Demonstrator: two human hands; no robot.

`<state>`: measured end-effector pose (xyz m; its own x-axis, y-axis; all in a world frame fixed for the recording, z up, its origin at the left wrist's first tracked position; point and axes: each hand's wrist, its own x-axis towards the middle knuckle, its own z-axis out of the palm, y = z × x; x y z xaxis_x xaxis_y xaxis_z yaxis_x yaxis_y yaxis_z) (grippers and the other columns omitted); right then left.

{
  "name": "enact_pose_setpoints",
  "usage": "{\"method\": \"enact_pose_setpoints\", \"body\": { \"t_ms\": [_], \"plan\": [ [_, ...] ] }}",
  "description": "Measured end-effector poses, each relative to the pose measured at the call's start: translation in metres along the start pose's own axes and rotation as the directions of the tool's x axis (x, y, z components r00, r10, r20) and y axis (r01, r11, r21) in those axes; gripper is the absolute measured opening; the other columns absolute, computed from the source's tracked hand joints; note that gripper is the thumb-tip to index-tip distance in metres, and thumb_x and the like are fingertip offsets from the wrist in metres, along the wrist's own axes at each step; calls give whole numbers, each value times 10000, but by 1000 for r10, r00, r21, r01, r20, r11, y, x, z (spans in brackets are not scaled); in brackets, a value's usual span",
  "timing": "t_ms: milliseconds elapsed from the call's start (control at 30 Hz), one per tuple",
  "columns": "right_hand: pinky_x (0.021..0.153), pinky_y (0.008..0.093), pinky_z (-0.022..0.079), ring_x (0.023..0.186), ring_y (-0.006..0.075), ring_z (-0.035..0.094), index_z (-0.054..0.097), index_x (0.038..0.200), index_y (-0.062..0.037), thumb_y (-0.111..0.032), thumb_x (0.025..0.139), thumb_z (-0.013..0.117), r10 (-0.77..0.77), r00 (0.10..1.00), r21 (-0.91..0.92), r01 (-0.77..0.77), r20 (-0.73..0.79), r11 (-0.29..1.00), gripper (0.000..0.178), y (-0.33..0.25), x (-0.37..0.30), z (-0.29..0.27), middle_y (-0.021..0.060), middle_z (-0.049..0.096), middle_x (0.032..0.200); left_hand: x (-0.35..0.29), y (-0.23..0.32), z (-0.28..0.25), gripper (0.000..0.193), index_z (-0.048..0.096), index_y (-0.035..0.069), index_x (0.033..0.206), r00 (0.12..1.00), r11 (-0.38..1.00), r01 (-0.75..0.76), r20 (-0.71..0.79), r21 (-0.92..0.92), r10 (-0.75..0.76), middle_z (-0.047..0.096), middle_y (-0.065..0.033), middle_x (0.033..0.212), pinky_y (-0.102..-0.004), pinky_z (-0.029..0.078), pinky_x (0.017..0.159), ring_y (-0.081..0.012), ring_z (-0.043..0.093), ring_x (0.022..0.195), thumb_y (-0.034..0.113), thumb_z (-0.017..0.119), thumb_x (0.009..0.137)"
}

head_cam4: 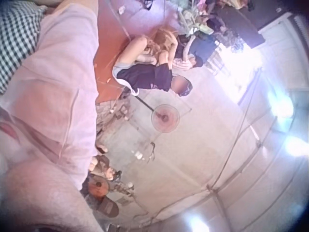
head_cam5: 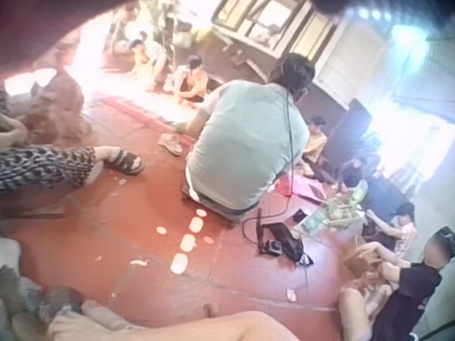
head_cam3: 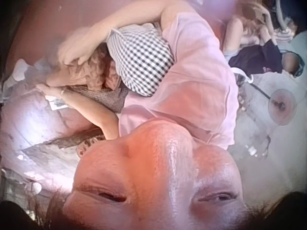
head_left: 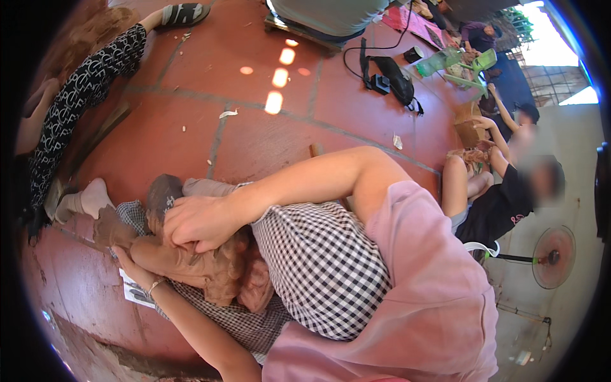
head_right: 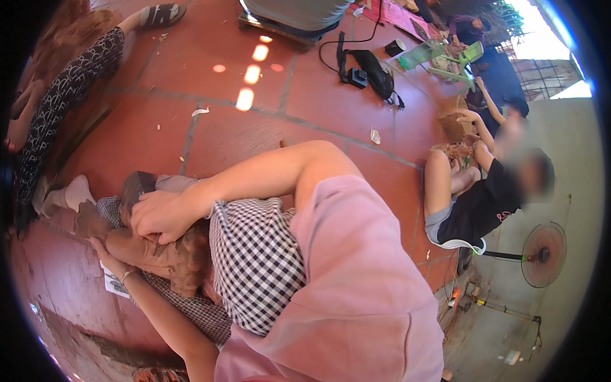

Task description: The person sits on the floor and carves a wooden object using a small chisel. They hold the object steady with one hand and carefully remove wood shavings with the other hand, occasionally rotating the piece to access different areas.

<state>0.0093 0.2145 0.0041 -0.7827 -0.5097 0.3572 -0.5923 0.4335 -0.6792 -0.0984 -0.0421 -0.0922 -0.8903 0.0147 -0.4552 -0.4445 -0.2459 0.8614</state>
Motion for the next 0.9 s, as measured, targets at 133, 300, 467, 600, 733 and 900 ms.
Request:
{"method": "enact_pose_setpoints", "body": {
  "t_ms": [133,300,467,600,733,900],
  "plan": [
    [815,373,408,1023,221,565,573,694,-103,-133,667,713,57,997,52,-59,55,997,146,3,-9,-7,17,643,975,3,0,-5,641,518,-36,1314,999,999,-49,-3,-20,49,584,-157,1264,-339,511,925,-239,603,1110,508,534,977],
    [800,369,416,955,231,561,603,759,-109,-161,688,731,-27,1000,-73,27,-12,997,155,-1,2,-2,21,615,920,3,-3,0,616,529,-20,1309,1000,998,-7,21,-70,8,593,-139,1250,-342,519,908,-228,613,1079,496,547,973],
    [789,368,433,943,236,555,610,815,-103,-188,709,738,196,979,-115,-188,55,975,187,-8,-3,-11,16,592,887,0,-2,2,595,529,-13,1313,997,996,-74,-15,-49,74,597,-130,1249,-343,521,904,-223,609,1081,481,544,981],
    [743,373,450,900,248,566,582,783,-102,-174,708,731,34,996,-152,-22,81,988,182,-6,-1,-5,41,584,850,-2,-3,5,571,527,2,1320,998,994,-66,16,-82,68,596,-122,1254,-346,515,915,-224,602,1093,467,537,989],
    [678,405,463,824,281,603,564,760,-101,-174,704,724,115,980,-40,-110,164,993,185,-5,-11,-8,69,600,804,-9,2,9,560,536,9,1315,999,994,-41,-18,-98,40,594,-122,1257,-347,509,922,-227,600,1092,462,540,987],
    [600,411,459,748,273,619,519,727,-97,-176,698,724,90,992,2,-91,92,996,222,-6,-8,-8,56,588,740,-3,-3,5,607,518,-3,1328,995,995,-86,-51,-47,84,593,-128,1254,-342,508,918,-228,599,1094,482,570,966]
  ]
}}
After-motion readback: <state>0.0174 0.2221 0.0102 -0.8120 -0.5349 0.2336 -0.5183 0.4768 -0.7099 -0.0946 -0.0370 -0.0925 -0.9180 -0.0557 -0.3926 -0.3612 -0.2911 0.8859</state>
